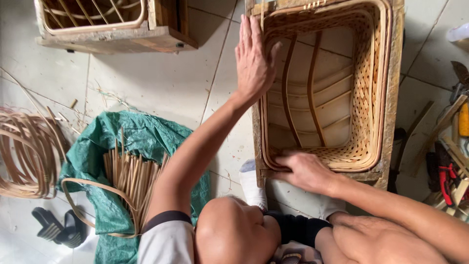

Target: The person inserts thin bamboo strips into a wooden mold to form the frame of a rectangular basket. They use a hammer to tap the strips into place and pliers to trim excess material, gradually building the basket's structure.

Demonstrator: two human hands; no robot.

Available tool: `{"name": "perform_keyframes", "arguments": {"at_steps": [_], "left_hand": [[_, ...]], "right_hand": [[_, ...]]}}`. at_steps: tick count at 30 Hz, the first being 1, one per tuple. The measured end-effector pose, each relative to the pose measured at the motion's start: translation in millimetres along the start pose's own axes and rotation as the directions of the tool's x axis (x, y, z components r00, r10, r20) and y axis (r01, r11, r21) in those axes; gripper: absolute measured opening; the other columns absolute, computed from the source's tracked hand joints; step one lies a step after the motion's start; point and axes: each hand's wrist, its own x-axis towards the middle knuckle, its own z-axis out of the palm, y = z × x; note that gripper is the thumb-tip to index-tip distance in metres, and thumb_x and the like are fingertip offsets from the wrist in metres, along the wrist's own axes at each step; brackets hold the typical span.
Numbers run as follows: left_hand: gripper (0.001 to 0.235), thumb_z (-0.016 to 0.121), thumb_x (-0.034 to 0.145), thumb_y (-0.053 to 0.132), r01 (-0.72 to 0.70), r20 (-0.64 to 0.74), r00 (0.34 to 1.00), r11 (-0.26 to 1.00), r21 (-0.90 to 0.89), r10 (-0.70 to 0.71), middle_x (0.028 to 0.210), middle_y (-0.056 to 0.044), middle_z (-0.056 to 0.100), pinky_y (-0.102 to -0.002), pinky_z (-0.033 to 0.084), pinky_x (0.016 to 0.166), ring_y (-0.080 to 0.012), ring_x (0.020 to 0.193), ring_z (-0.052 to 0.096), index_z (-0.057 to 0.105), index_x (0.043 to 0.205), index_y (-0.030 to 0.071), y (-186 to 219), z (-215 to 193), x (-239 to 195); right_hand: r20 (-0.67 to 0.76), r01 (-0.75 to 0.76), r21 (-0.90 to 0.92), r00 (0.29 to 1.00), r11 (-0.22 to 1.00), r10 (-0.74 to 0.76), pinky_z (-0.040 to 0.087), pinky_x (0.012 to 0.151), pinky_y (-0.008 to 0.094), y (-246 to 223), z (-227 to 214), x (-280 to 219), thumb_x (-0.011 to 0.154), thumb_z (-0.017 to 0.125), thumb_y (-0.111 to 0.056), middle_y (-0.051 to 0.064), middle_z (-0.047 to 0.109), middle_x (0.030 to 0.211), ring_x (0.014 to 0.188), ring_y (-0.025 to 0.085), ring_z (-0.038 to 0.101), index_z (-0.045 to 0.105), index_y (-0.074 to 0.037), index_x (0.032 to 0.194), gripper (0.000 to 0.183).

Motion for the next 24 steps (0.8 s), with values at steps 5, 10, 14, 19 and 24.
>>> {"name": "perform_keyframes", "arguments": {"at_steps": [5,10,14,19,24], "left_hand": [[0.079,0.053,0.094,0.003,0.004,-0.083,0.997,0.998,0.064,0.002,0.173,-0.022,0.015,-0.045,0.021,0.133,-0.0390,0.163,0.017,0.016,0.164,0.000,9,9,-14],[0.075,0.050,0.096,-0.003,-0.112,-0.127,0.984,0.985,0.130,0.129,0.173,-0.023,0.013,-0.044,0.012,0.140,-0.0401,0.164,0.012,0.016,0.163,-0.007,16,6,-12],[0.078,0.051,0.089,-0.006,-0.077,-0.079,0.993,0.983,0.164,0.090,0.170,-0.026,0.014,-0.044,0.009,0.137,-0.0399,0.161,0.011,0.017,0.160,-0.009,19,3,-6],[0.080,0.053,0.090,-0.005,-0.114,-0.064,0.990,0.986,0.119,0.123,0.169,-0.028,0.016,-0.046,0.006,0.138,-0.0385,0.162,0.012,0.015,0.159,-0.013,21,0,-15],[0.083,0.054,0.084,-0.007,-0.138,-0.053,0.988,0.987,0.082,0.142,0.167,-0.032,0.017,-0.046,0.007,0.136,-0.0391,0.160,0.012,0.016,0.157,-0.014,29,-16,-10]], "right_hand": [[-0.075,0.004,0.168,0.997,0.986,0.009,0.056,0.082,0.038,9,9,4,0.083,0.075,-0.035,0.016,0.079,0.098,0.088,0.029,0.075,0.083,-0.009,0.103,0.033],[-0.122,-0.067,0.183,0.988,0.981,0.090,0.057,0.082,0.036,22,21,8,0.082,0.079,-0.032,0.015,0.079,0.096,0.085,0.026,0.077,0.083,-0.009,0.098,0.028],[-0.158,-0.073,0.201,0.982,0.977,0.106,0.058,0.080,0.036,17,16,11,0.079,0.081,-0.031,0.015,0.080,0.092,0.083,0.026,0.077,0.084,-0.008,0.095,0.029],[-0.149,-0.137,0.133,0.976,0.982,0.156,0.057,0.077,0.039,16,23,7,0.079,0.082,-0.036,0.016,0.077,0.089,0.082,0.029,0.075,0.082,-0.007,0.095,0.033],[0.008,0.085,0.050,0.996,0.995,-0.085,0.055,0.086,0.039,6,-11,9,0.085,0.077,-0.036,0.017,0.076,0.103,0.096,0.030,0.072,0.080,-0.006,0.107,0.038]]}}
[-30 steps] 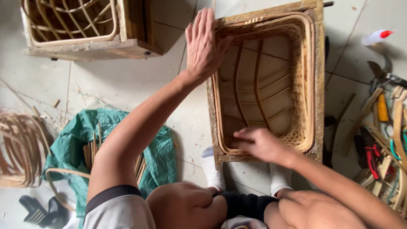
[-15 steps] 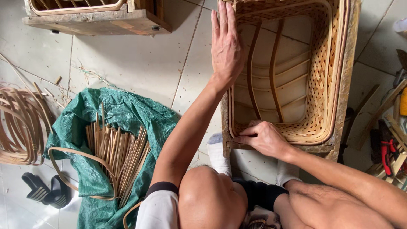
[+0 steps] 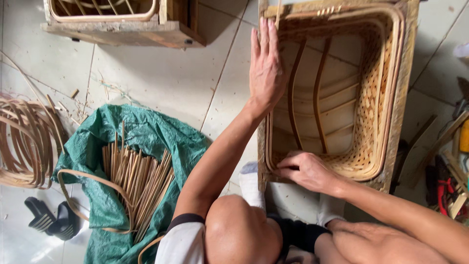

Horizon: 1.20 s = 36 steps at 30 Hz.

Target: The person inserts thin bamboo strips into a wooden mold to form the frame of a rectangular basket. They use a hammer to tap the strips into place and pliers to trim excess material, gradually building the basket's structure.

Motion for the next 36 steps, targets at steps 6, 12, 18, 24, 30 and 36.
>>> {"name": "perform_keyframes", "arguments": {"at_steps": [6,12,18,24,30,36], "left_hand": [[0.078,0.052,0.087,-0.005,0.004,0.044,0.999,0.999,0.055,-0.006,0.166,-0.030,0.024,-0.048,0.010,0.136,-0.0378,0.160,0.015,0.018,0.157,-0.016,0,-1,-1],[0.071,0.050,0.093,-0.003,0.042,0.021,0.999,0.998,0.044,-0.043,0.166,-0.031,0.023,-0.047,0.011,0.136,-0.0409,0.160,0.014,0.020,0.157,-0.013,-2,1,0],[0.080,0.049,0.092,0.000,0.144,0.017,0.989,0.990,0.008,-0.144,0.170,-0.033,0.008,-0.049,0.010,0.135,-0.0470,0.162,0.005,0.010,0.161,-0.012,-4,6,-4],[0.087,0.056,0.101,0.017,0.153,0.026,0.988,0.988,0.031,-0.153,0.170,-0.031,-0.001,-0.059,0.013,0.130,-0.0442,0.161,0.000,-0.001,0.161,-0.008,7,8,-22],[0.098,0.067,0.099,0.033,0.167,-0.105,0.980,0.985,-0.030,-0.169,0.157,-0.045,0.024,-0.052,0.043,0.115,-0.0524,0.148,0.032,0.002,0.156,-0.013,-3,1,4],[0.055,0.068,0.092,0.023,0.258,-0.008,0.964,0.938,-0.234,-0.267,0.104,-0.026,0.073,-0.049,0.058,0.079,-0.0418,0.091,0.072,0.042,0.134,-0.002,-30,3,29]], "right_hand": [[-0.239,0.126,-0.857,0.762,0.500,-0.602,0.035,0.124,0.051,-4,-156,86,0.103,0.066,-0.023,0.023,0.056,0.153,0.145,0.033,0.047,0.061,-0.001,0.143,0.046],[-0.114,0.152,-0.910,0.802,0.386,-0.586,0.052,0.100,0.043,-13,-249,202,0.102,0.061,-0.010,0.018,0.066,0.139,0.112,0.030,0.067,0.058,-0.003,0.149,0.047],[-0.157,-0.025,-0.895,0.952,0.446,-0.262,0.059,0.076,0.041,-30,-254,168,0.107,0.070,-0.034,0.016,0.073,0.089,0.079,0.028,0.071,0.072,-0.004,0.100,0.030],[-0.251,-0.039,-0.948,0.697,0.315,-0.671,0.055,0.066,0.029,42,-212,131,0.111,0.069,-0.014,0.005,0.069,0.079,0.067,0.012,0.063,0.073,-0.010,0.099,0.014],[-0.377,-0.003,-0.886,0.589,0.465,-0.715,0.056,0.069,0.031,62,-192,160,0.107,0.073,-0.012,0.004,0.069,0.078,0.074,0.012,0.064,0.073,-0.014,0.089,0.018],[-0.393,-0.035,-0.885,0.592,0.464,-0.704,0.050,0.064,0.028,64,-186,165,0.108,0.074,-0.014,0.004,0.069,0.078,0.075,0.013,0.063,0.074,-0.009,0.097,0.012]]}}
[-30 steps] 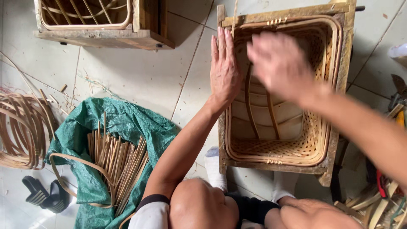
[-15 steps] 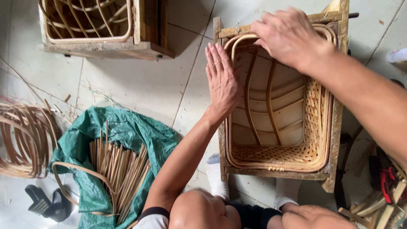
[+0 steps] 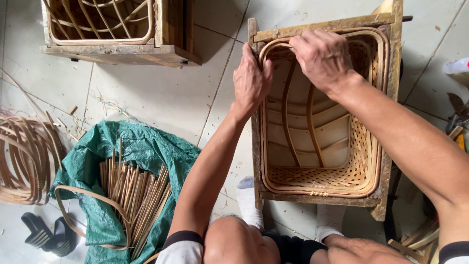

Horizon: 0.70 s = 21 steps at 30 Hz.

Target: The person inserts thin bamboo strips into a wooden mold to form the frame of a rectangular basket. They use a hammer to tap the strips into place and pliers to trim excess material, gradually building the basket's structure.

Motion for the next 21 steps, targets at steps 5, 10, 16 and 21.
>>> {"name": "perform_keyframes", "arguments": {"at_steps": [5,10,16,21], "left_hand": [[0.050,0.067,0.090,0.022,0.023,0.053,0.998,1.000,0.005,-0.024,0.095,-0.024,0.073,-0.050,0.058,0.076,-0.0416,0.084,0.072,0.042,0.127,-0.001,-8,-1,-1],[0.047,0.067,0.091,0.023,-0.013,0.083,0.997,1.000,0.022,0.012,0.094,-0.023,0.074,-0.051,0.057,0.076,-0.0417,0.083,0.073,0.043,0.125,0.001,-9,-5,6],[0.053,0.063,0.090,0.024,-0.010,0.075,0.997,0.997,-0.076,0.016,0.096,-0.024,0.074,-0.047,0.061,0.074,-0.0390,0.078,0.074,0.040,0.132,0.000,-6,-11,2],[0.053,0.067,0.090,0.024,-0.044,0.019,0.999,0.997,-0.062,0.045,0.099,-0.024,0.074,-0.049,0.059,0.078,-0.0416,0.085,0.073,0.043,0.131,0.002,-5,-8,3]], "right_hand": [[-0.158,0.144,-0.195,0.972,0.970,-0.176,0.053,0.085,0.033,-6,-5,-3,0.106,0.078,-0.018,0.002,0.067,0.095,0.096,0.016,0.060,0.072,-0.015,0.102,0.008],[-0.235,0.283,-0.177,0.918,0.943,-0.320,0.053,0.099,0.035,-8,3,32,0.101,0.079,-0.018,0.001,0.063,0.110,0.108,0.016,0.057,0.073,-0.013,0.114,0.015],[-0.154,0.347,0.023,0.928,0.938,-0.340,0.056,0.100,0.033,8,10,35,0.097,0.083,-0.018,0.000,0.067,0.108,0.107,0.017,0.058,0.077,-0.010,0.116,0.022],[-0.185,0.370,0.030,0.915,0.929,-0.359,0.057,0.096,0.031,13,21,39,0.102,0.085,-0.014,0.001,0.068,0.107,0.106,0.017,0.057,0.079,-0.010,0.119,0.018]]}}
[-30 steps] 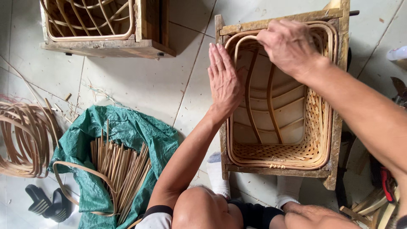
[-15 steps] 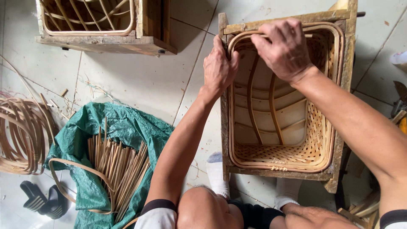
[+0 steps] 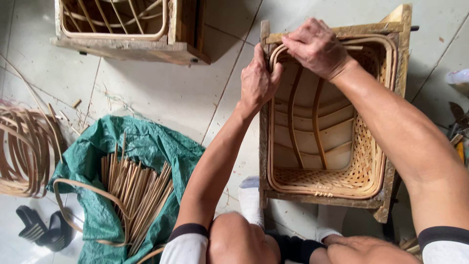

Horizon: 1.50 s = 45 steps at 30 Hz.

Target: The person inserts thin bamboo strips into a wooden mold to form the frame of a rectangular basket. They use a hammer to tap the strips into place and pliers to trim excess material, gradually building the basket's structure.

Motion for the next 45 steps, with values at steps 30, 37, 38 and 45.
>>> {"name": "perform_keyframes", "arguments": {"at_steps": [30,37,38,45], "left_hand": [[0.069,0.068,0.088,0.028,0.048,-0.043,0.998,0.993,0.109,-0.044,0.084,-0.017,0.076,-0.046,0.060,0.072,-0.0345,0.072,0.075,0.041,0.146,0.002,-8,3,-10],[0.068,0.069,0.087,0.027,0.086,-0.002,0.996,0.987,0.138,-0.086,0.077,-0.016,0.075,-0.045,0.060,0.071,-0.0335,0.068,0.074,0.044,0.146,0.004,-5,0,-8],[0.068,0.068,0.087,0.027,0.089,0.007,0.996,0.987,0.135,-0.091,0.076,-0.015,0.075,-0.044,0.060,0.070,-0.0326,0.066,0.075,0.043,0.146,0.003,-6,-1,-6],[0.077,0.069,0.087,0.025,0.178,0.062,0.979,0.963,0.202,-0.194,0.069,-0.017,0.072,-0.044,0.059,0.069,-0.0332,0.062,0.073,0.036,0.152,-0.001,1,-5,-5]], "right_hand": [[0.164,-0.449,-0.105,0.872,0.887,0.461,0.059,0.100,0.039,-88,-145,-66,0.094,0.083,-0.029,0.019,0.069,0.126,0.118,0.030,0.067,0.068,0.000,0.125,0.045],[0.087,-0.247,-0.252,0.957,0.936,0.276,0.063,0.085,0.031,9,-97,-91,0.095,0.084,-0.016,0.009,0.073,0.114,0.107,0.023,0.073,0.069,-0.006,0.104,0.021],[0.082,-0.242,-0.225,0.961,0.944,0.266,0.063,0.084,0.029,12,-95,-93,0.099,0.083,-0.013,0.007,0.073,0.113,0.108,0.021,0.074,0.069,-0.008,0.105,0.016],[0.143,-0.335,-0.152,0.924,0.930,0.356,0.061,0.073,0.027,21,-98,-86,0.102,0.083,-0.016,0.004,0.076,0.100,0.088,0.015,0.073,0.072,-0.011,0.102,0.012]]}}
